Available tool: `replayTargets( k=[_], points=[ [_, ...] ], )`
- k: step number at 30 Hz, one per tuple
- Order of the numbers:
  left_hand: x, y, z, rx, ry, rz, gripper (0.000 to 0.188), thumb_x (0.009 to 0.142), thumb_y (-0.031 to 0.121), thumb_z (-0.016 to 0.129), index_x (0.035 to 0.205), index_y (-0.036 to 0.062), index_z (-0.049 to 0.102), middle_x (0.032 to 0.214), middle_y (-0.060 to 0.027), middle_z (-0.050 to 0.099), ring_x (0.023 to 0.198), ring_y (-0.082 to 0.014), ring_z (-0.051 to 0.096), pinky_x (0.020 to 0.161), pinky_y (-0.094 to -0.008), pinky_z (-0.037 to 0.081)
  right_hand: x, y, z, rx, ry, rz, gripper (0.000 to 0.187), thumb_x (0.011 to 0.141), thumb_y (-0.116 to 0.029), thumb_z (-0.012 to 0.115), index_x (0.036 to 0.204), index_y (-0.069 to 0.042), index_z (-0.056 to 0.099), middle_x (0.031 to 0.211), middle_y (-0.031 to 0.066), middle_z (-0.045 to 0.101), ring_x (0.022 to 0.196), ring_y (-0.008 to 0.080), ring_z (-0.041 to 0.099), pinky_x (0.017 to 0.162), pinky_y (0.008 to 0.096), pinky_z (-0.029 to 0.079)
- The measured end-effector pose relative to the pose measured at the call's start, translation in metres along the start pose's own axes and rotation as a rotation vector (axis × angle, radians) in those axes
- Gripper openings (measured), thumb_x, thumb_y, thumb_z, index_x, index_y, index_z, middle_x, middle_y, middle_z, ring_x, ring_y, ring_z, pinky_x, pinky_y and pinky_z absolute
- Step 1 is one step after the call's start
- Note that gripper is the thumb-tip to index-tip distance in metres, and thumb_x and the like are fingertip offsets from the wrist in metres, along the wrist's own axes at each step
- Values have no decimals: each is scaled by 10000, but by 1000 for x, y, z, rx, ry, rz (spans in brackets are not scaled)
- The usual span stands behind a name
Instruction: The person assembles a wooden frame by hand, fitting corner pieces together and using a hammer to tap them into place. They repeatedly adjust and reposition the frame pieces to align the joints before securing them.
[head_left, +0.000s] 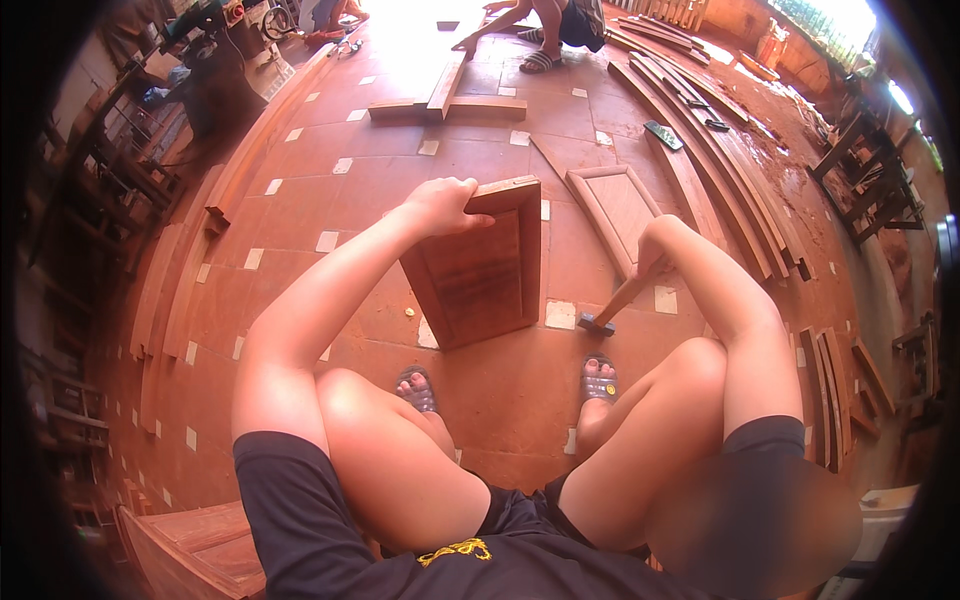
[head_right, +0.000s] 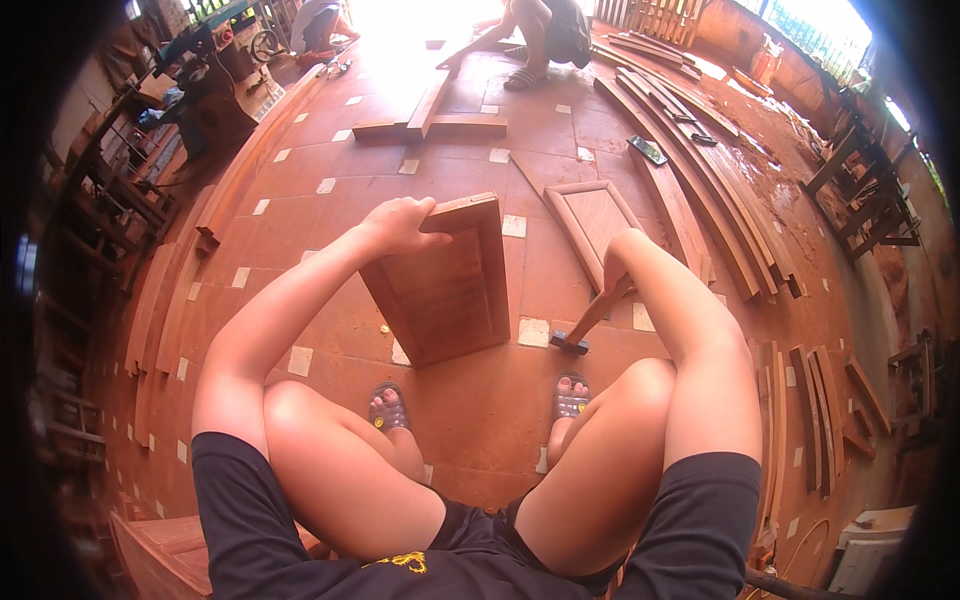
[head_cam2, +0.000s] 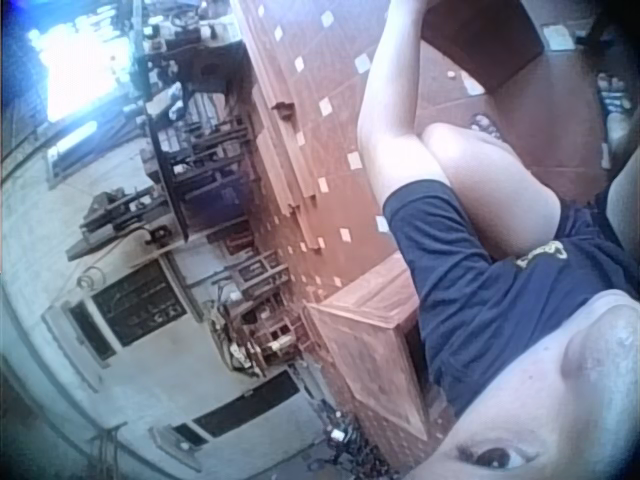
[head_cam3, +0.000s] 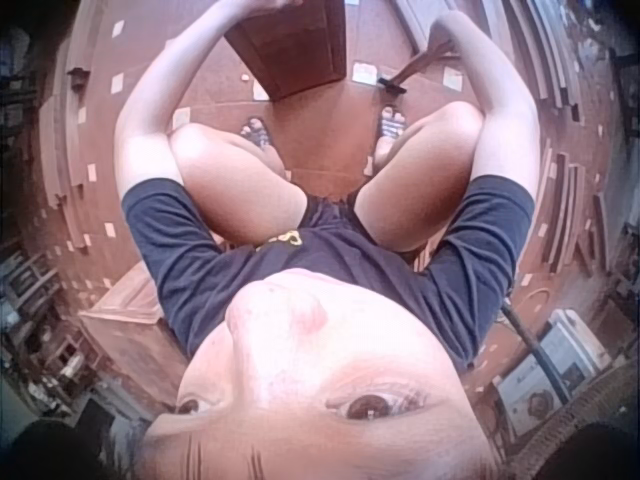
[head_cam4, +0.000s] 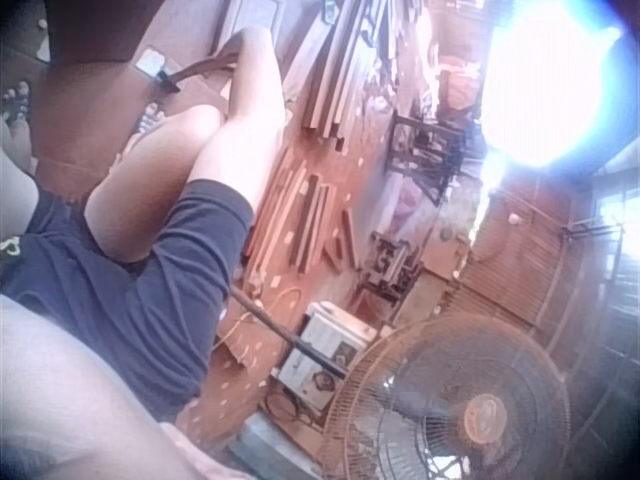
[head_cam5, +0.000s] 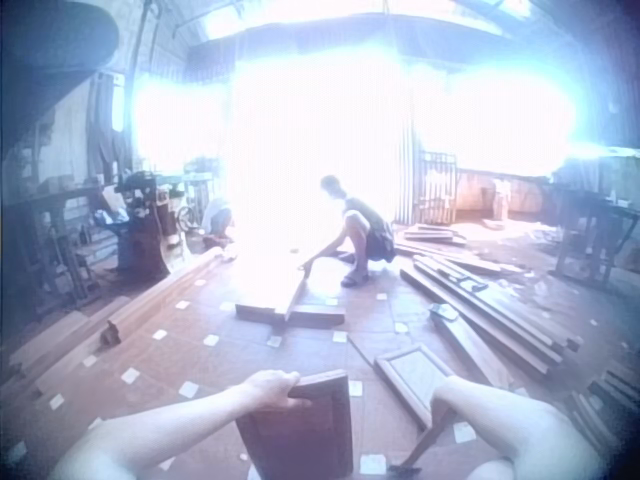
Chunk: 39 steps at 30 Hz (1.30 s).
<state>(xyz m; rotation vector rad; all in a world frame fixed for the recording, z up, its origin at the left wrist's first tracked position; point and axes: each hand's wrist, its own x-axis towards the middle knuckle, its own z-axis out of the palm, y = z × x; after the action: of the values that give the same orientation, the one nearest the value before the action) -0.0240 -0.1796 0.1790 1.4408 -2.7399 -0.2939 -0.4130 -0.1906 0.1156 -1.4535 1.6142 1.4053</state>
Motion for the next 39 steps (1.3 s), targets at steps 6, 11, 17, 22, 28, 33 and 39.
replayTargets(
  k=[6, 11, 17, 22, 28, 33, 39],
  points=[
    [-1, -1, 0, -1, 11, 10, 606, 852, 540, 682, 1061, -22, 591, 989, -246, 687, 980, -393, 662, 859, -477, 516, 13, 8, 0, -15, -11, -6, 604, 786, -609, 740, 1014, -50, 732, 960, 88, 705, 820, 224, 666, 748, 383, 537],
    [0, -1, 1, 2, -1, 2, 612, 845, 543, 686, 1061, -21, 592, 994, -248, 688, 978, -394, 664, 861, -478, 518, 11, 12, 1, 13, -22, -9, 609, 765, -603, 768, 988, -37, 730, 913, 79, 693, 800, 226, 658, 740, 382, 534],
    [0, 4, -2, 30, 7, -7, 575, 855, 546, 684, 1033, 3, 616, 993, -207, 698, 980, -353, 673, 868, -451, 524, 7, 13, 0, 31, -110, 12, 610, 725, -608, 812, 970, -55, 728, 859, 59, 653, 758, 213, 631, 721, 373, 527],
    [-3, 1, -1, 37, 2, -11, 574, 854, 546, 683, 1035, 5, 616, 1002, -207, 698, 987, -352, 671, 876, -452, 522, -2, 3, -4, 10, -124, 10, 571, 720, -586, 826, 985, -88, 734, 885, 52, 658, 757, 201, 630, 717, 366, 528],
    [0, 2, -1, 32, 3, -9, 573, 854, 542, 684, 1041, 4, 618, 1011, -207, 698, 995, -352, 670, 880, -451, 521, -2, 4, -12, 55, -218, 29, 570, 732, -573, 819, 1009, -82, 730, 894, 50, 665, 761, 201, 633, 706, 363, 528],
    [-2, 1, -1, 36, 1, -15, 572, 852, 539, 689, 1039, 2, 618, 1010, -206, 698, 994, -350, 671, 876, -451, 523, -14, -3, -16, 54, -238, -3, 583, 738, -578, 810, 1001, -65, 726, 898, 50, 671, 760, 201, 634, 701, 358, 528],
    [-2, 1, -1, 31, -1, -18, 574, 849, 539, 695, 1035, 2, 617, 1004, -207, 699, 988, -351, 673, 872, -451, 524, -13, -2, -16, 52, -239, -15, 595, 742, -584, 802, 989, -49, 724, 882, 57, 678, 757, 202, 639, 704, 358, 532]
  ],
)
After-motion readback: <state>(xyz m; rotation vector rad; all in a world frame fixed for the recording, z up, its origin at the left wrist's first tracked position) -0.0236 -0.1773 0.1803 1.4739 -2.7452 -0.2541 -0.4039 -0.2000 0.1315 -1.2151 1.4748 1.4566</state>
